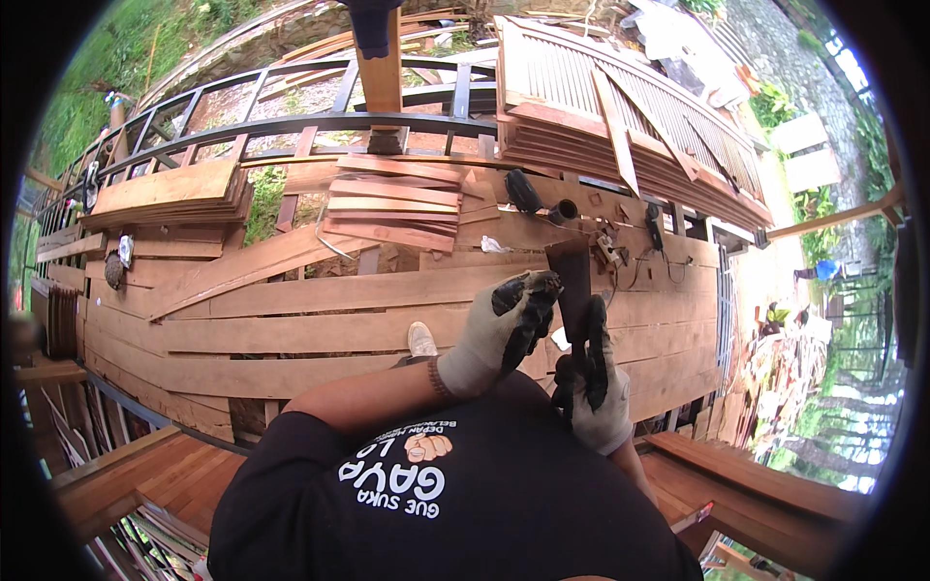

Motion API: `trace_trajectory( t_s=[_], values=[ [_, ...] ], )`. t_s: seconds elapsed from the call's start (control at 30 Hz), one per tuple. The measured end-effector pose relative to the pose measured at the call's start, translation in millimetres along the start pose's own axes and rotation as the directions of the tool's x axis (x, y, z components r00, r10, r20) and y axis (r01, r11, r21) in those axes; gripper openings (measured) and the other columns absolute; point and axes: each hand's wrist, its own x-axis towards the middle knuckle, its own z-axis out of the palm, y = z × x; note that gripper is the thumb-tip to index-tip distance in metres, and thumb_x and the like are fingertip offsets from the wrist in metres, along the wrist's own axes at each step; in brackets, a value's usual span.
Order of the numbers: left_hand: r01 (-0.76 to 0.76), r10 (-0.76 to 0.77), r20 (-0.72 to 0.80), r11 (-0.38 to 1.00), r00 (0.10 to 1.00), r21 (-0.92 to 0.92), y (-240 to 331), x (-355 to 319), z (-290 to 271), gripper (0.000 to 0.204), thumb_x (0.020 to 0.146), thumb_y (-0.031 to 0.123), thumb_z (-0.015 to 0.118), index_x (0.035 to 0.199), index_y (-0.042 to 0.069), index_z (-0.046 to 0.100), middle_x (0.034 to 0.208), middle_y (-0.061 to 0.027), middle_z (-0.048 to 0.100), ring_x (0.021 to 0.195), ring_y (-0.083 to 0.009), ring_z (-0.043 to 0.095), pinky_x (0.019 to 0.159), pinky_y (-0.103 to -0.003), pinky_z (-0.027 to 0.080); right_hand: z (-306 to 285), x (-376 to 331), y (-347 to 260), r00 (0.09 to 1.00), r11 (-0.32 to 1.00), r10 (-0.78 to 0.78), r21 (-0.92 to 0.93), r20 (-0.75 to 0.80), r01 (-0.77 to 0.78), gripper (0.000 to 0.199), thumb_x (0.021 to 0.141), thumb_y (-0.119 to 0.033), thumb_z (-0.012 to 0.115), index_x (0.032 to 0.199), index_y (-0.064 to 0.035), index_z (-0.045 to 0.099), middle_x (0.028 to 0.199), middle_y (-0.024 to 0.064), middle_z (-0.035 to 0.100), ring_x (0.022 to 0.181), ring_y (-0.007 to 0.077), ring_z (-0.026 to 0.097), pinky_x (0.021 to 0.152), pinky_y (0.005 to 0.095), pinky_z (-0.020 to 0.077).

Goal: The person assembles a wooden slatted panel by positioning and aligning wooden pieces on a workbench. They use a pencil and ruler to mark measurements, then use an angle grinder to cut and shape the wood. The person repeatedly positions and adjusts the pieces to fit the frame.

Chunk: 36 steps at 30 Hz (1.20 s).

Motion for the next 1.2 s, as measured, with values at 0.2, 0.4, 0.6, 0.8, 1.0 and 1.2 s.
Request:
trace_trajectory(
  t_s=[0.2,0.4,0.6,0.8,1.0,1.2],
  values=[
    [-0.066,0.05,0.222,0.996,0.974,0.067,-17,24,4,0.041,0.109,0.033,0.05,0.135,0.002,0.056,0.075,0.0039,0.054,0.061,-0.0038,0.046,0.053,-0.02,0.037,-16,1,-9,0.941,0.753,0.329,0.622,-0.075,-0.214,0.082,0.1,-0.005,0.054,0.166,-0.0142,0.006,0.08,-0.0028,0.054,0.063,0.0035,0.046,0.058,0.022,0.0459],
    [-0.009,-0.028,0.332,0.994,0.943,0.11,-1,57,49,0.04,0.11,0.026,0.044,0.139,-0.002,0.048,0.075,0.0019,0.057,0.061,-0.0074,0.051,0.056,-0.022,0.042,-51,-17,30,0.843,0.724,0.432,0.681,-0.319,-0.113,0.069,0.1,-0.002,0.055,0.161,-0.0115,0.024,0.085,0.0024,0.057,0.067,0.0078,0.055,0.054,0.0242,0.0484],
    [0.223,-0.234,0.391,0.972,0.89,0.074,-45,110,102,0.034,0.106,0.027,0.055,0.136,0.012,0.051,0.089,-0.0008,0.059,0.063,-0.0068,0.052,0.05,-0.021,0.04,-89,-59,63,0.514,0.547,0.708,0.837,-0.484,0.035,0.04,0.098,0.0,0.055,0.138,-0.0071,0.054,0.08,0.0071,0.062,0.058,0.0154,0.062,0.049,0.0297,0.0511],
    [0.243,-0.363,0.378,0.913,0.852,0.328,-85,153,92,0.039,0.105,0.03,0.056,0.141,0.017,0.052,0.084,0.0055,0.057,0.057,-0.0047,0.046,0.047,-0.022,0.037,-60,-126,104,0.241,0.384,0.87,0.897,-0.431,0.218,0.033,0.097,-0.009,0.065,0.129,-0.0041,0.059,0.084,0.0059,0.063,0.059,0.0154,0.062,0.05,0.0308,0.0515],
    [0.32,-0.61,0.415,0.749,0.675,0.58,-96,161,138,0.031,0.103,0.032,0.059,0.126,0.011,0.062,0.086,0.0027,0.061,0.062,-0.008,0.053,0.052,-0.023,0.042,-23,-122,26,0.046,0.637,0.771,0.77,-0.635,-0.029,0.044,0.098,-0.01,0.064,0.14,-0.0032,0.053,0.093,0.0083,0.066,0.077,0.0165,0.066,0.068,0.0288,0.0537],
    [0.448,-0.603,0.736,0.774,0.308,0.447,-77,147,167,0.052,0.104,0.026,0.054,0.148,0.0,0.043,0.09,-0.0024,0.06,0.064,-0.0086,0.052,0.054,-0.023,0.041,15,-81,-49,0.145,0.703,0.658,0.533,-0.739,-0.471,0.057,0.085,-0.003,0.066,0.14,0.0014,0.051,0.103,0.0224,0.072,0.097,0.0368,0.073,0.083,0.0399,0.0566]
  ],
)
